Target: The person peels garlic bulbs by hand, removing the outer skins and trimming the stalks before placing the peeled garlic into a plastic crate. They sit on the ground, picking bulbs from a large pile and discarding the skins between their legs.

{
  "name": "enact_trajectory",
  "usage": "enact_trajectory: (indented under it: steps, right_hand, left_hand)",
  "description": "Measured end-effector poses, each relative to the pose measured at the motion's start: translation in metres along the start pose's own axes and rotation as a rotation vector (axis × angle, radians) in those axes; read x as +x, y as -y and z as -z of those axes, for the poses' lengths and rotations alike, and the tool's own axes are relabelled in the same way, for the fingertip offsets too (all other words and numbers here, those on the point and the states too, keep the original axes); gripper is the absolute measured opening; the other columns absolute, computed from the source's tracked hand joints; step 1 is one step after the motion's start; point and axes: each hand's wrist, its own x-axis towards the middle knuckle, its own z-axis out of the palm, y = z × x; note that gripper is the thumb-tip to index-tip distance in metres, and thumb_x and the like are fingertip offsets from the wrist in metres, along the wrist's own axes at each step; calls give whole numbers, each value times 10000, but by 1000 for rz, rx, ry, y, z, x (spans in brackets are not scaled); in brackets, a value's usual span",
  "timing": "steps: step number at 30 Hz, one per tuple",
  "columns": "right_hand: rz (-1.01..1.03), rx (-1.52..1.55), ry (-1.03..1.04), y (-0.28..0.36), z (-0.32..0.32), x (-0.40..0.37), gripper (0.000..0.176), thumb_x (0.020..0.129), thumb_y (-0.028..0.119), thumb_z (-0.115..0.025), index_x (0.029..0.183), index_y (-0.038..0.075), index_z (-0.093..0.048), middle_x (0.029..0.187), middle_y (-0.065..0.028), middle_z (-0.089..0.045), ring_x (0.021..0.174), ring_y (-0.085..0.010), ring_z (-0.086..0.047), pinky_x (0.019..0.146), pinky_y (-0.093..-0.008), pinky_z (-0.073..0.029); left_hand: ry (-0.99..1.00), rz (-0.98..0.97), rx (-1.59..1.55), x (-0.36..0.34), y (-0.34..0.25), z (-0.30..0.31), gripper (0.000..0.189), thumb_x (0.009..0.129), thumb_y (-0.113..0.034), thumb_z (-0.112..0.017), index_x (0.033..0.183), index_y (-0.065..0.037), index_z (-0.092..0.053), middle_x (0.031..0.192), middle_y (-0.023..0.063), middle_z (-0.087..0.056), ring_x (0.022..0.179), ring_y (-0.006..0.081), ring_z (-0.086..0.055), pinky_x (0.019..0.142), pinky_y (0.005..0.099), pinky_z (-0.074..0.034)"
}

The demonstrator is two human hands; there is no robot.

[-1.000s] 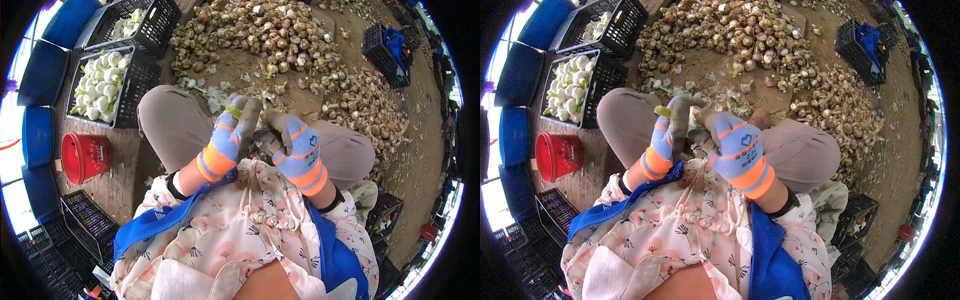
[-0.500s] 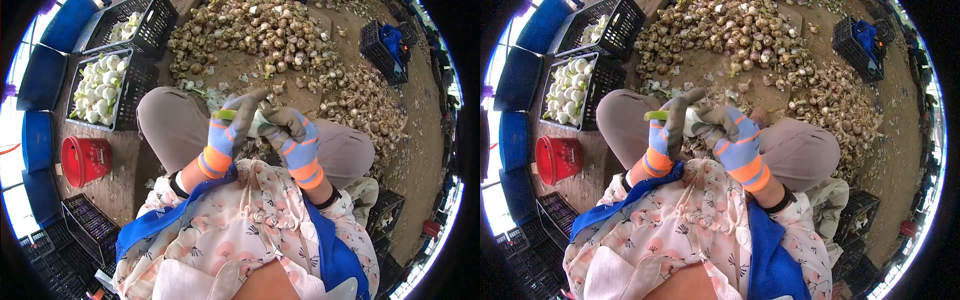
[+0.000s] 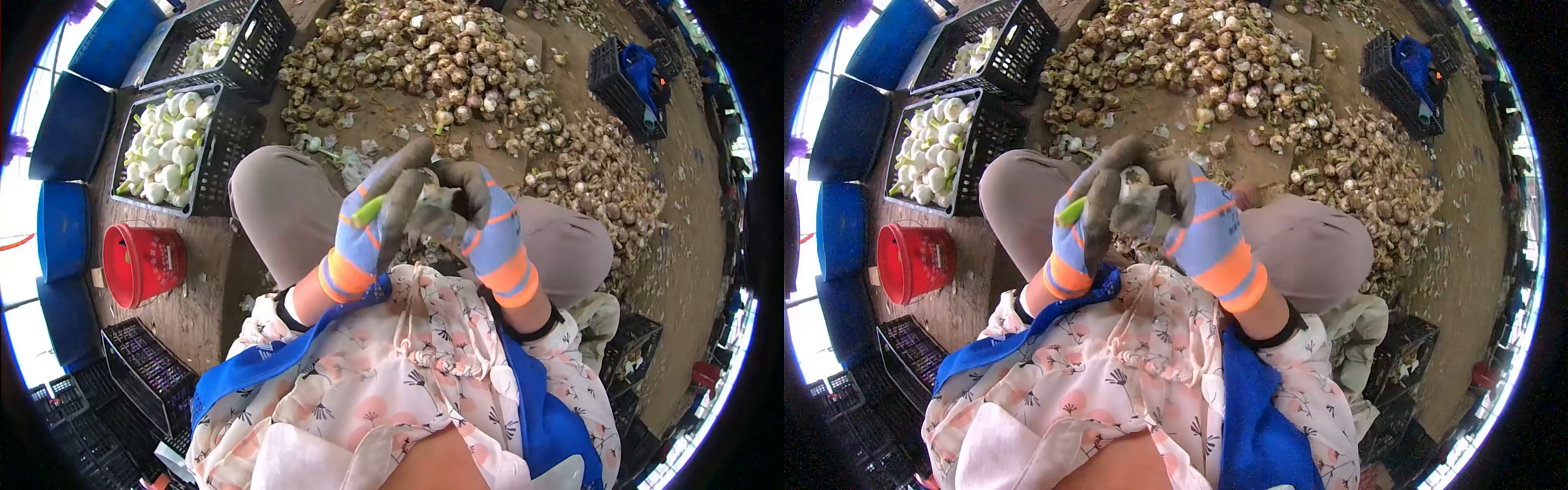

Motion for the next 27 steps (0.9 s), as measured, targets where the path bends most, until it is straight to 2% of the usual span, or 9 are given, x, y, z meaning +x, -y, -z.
enact_trajectory:
  steps: [2, 4, 6, 8, 10, 16, 18, 20, 27]
  right_hand:
    - [177, -490, 39, 6, 14, 5, 322, 765, 230, -638, 949, -8, -525, 818, -55, -582, 704, -105, -554, 608, -222, -463]
    - [-218, 219, 7, 4, 23, 5, 237, 785, 169, -599, 936, -1, -533, 812, -55, -582, 696, -111, -563, 564, -230, -466]
    - [-323, 399, 88, 8, 29, 3, 199, 803, 85, -552, 966, -29, -545, 854, -86, -611, 719, -143, -588, 668, -256, -494]
    - [-339, 199, -108, 21, 18, -2, 212, 818, 92, -535, 989, -33, -538, 868, -77, -604, 710, -133, -584, 654, -243, -484]
    - [37, -278, -29, 11, 16, -4, 276, 805, 141, -576, 1016, -28, -520, 863, -75, -600, 709, -114, -565, 631, -224, -455]
    - [-26, -434, 121, 17, 12, 5, 281, 773, 131, -621, 974, -40, -527, 859, -84, -606, 746, -113, -562, 656, -240, -459]
    - [-207, 285, 69, 7, 21, 9, 227, 765, 109, -625, 919, -32, -537, 855, -84, -606, 734, -124, -573, 649, -239, -461]
    - [-215, 351, 60, 11, 20, 6, 162, 766, 81, -616, 876, -14, -545, 848, -73, -598, 754, -103, -564, 655, -226, -461]
    - [297, -977, 62, 18, 27, 7, 258, 704, 93, -648, 912, -1, -528, 783, -37, -570, 661, -65, -497, 588, -212, -419]
  left_hand:
    - [18, 63, -44, -1, -9, 1, 383, 885, -249, -440, 1149, 26, -473, 1092, 91, -534, 1011, 147, -485, 865, 257, -375]
    - [39, 213, -229, 3, -4, 11, 363, 883, -221, -448, 1149, 25, -473, 1092, 87, -535, 1008, 150, -491, 869, 255, -373]
    - [53, 124, -187, 2, 0, 11, 347, 882, -197, -447, 1152, 20, -473, 1102, 96, -531, 1023, 156, -485, 878, 256, -368]
    - [-4, 70, -161, 3, -1, 5, 337, 883, -184, -441, 1150, 20, -474, 1112, 104, -528, 1040, 160, -476, 886, 259, -362]
    - [-4, 57, -80, 3, -6, 3, 336, 883, -180, -440, 1150, 23, -473, 1113, 110, -527, 1040, 163, -476, 885, 260, -362]
    - [69, 173, -61, 4, -18, 7, 330, 887, -196, -433, 1135, 16, -490, 1084, 94, -537, 986, 135, -487, 849, 256, -382]
    - [83, 124, -127, 3, -11, 9, 336, 892, -206, -425, 1144, 8, -484, 1082, 86, -537, 974, 123, -486, 836, 254, -392]
    - [46, 104, -108, 4, -12, 8, 341, 890, -209, -430, 1149, 8, -479, 1087, 89, -533, 969, 129, -492, 831, 254, -396]
    - [115, 71, 29, 15, -22, 1, 378, 872, -206, -452, 1168, 30, -450, 1117, 108, -513, 980, 165, -505, 846, 273, -395]
